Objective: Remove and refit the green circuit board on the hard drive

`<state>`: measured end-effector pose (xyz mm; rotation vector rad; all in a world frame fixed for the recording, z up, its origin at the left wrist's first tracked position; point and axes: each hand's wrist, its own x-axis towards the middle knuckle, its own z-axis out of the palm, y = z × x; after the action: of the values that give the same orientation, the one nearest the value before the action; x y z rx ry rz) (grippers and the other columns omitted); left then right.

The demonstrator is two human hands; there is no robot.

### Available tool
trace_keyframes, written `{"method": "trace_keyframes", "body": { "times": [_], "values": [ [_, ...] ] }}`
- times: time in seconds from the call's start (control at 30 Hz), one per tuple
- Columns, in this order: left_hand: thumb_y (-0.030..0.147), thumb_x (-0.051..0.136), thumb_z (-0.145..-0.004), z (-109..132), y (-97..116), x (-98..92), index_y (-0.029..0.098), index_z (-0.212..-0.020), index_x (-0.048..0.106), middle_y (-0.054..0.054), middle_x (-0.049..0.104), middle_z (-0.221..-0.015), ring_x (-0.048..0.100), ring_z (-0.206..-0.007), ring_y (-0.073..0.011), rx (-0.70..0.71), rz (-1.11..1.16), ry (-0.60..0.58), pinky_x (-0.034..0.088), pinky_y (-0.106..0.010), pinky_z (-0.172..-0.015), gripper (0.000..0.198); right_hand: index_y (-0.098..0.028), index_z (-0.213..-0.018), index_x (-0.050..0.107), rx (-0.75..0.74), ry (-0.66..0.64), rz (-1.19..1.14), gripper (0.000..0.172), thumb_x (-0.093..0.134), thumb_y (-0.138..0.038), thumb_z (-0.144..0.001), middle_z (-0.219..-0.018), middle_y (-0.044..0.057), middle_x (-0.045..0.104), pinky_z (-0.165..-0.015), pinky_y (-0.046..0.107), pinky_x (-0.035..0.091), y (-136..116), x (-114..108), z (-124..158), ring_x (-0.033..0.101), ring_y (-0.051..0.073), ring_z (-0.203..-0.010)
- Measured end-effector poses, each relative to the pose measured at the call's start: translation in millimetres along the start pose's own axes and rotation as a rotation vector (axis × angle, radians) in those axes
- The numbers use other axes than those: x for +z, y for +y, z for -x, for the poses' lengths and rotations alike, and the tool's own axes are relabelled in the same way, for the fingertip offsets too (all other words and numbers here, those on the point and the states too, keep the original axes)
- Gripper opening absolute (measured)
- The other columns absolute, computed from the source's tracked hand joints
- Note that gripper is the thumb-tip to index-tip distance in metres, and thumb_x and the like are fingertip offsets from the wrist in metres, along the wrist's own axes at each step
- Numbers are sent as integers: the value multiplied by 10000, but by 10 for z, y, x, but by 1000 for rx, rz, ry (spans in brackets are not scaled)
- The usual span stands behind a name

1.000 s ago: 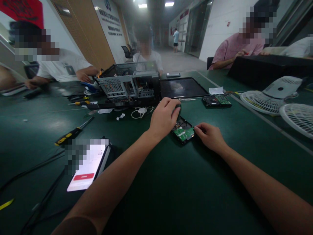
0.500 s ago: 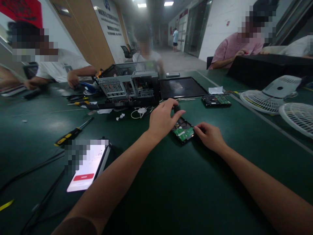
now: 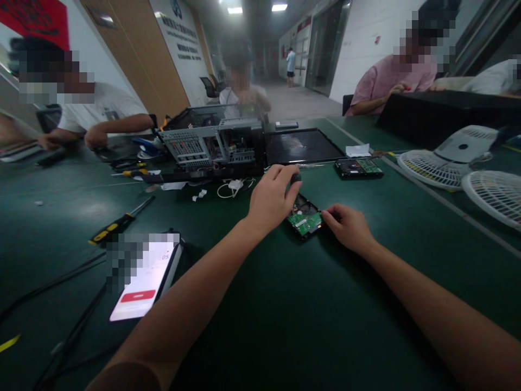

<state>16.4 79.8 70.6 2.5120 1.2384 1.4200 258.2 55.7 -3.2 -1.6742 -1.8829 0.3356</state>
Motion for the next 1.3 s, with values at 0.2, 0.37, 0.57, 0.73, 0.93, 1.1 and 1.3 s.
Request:
{"method": "trace_keyframes", "body": {
  "times": [0.2,0.37,0.57,0.73,0.93,1.1,1.3],
  "values": [
    [199,607,-984,-2,-9,0,231,-1198,609,-57,641,-1107,636,-952,-193,-13,-6,-11,550,-344,-837,217,-227,-840,708,-3,6,11,274,578,-450,-932,-833,56,751,-622,328,413,-10,-3,6,647,208,-697],
    [281,671,-964,-7,4,-3,229,-1130,618,-45,678,-1070,652,-944,-191,-19,16,12,549,-326,-803,182,-227,-831,703,-17,6,6,267,577,-441,-930,-833,54,747,-626,326,412,-7,-3,11,642,205,-699],
    [419,773,-891,-1,-14,2,224,-1034,587,-25,702,-959,667,-856,-187,-88,16,50,537,-317,-738,305,-224,-816,693,-25,13,9,262,572,-428,-927,-823,54,736,-637,328,415,-16,-11,19,638,207,-709],
    [383,770,-898,-8,-8,-6,224,-1028,584,-6,686,-912,652,-804,-169,-102,17,43,529,-309,-723,278,-223,-822,692,-24,9,12,261,571,-429,-926,-835,59,737,-639,330,415,-26,-16,23,637,211,-717],
    [236,654,-973,-9,14,-18,233,-1125,640,-53,656,-1129,639,-1001,-197,-18,5,34,554,-335,-834,152,-224,-836,692,-18,-1,15,274,567,-446,-937,-835,56,737,-636,327,413,1,-9,19,637,209,-715],
    [180,623,-982,-3,-8,-20,238,-1141,661,-61,660,-1157,647,-1036,-210,-8,-16,35,563,-362,-895,173,-222,-826,689,-27,6,9,270,569,-439,-935,-825,57,737,-624,323,402,6,-2,24,627,201,-692],
    [85,558,-987,-11,-30,-19,210,-1173,649,-58,713,-1196,674,-1087,-213,10,7,7,558,-384,-959,242,-214,-823,692,-38,17,29,264,575,-426,-928,-811,61,733,-624,324,394,11,8,10,624,203,-687]
  ]
}}
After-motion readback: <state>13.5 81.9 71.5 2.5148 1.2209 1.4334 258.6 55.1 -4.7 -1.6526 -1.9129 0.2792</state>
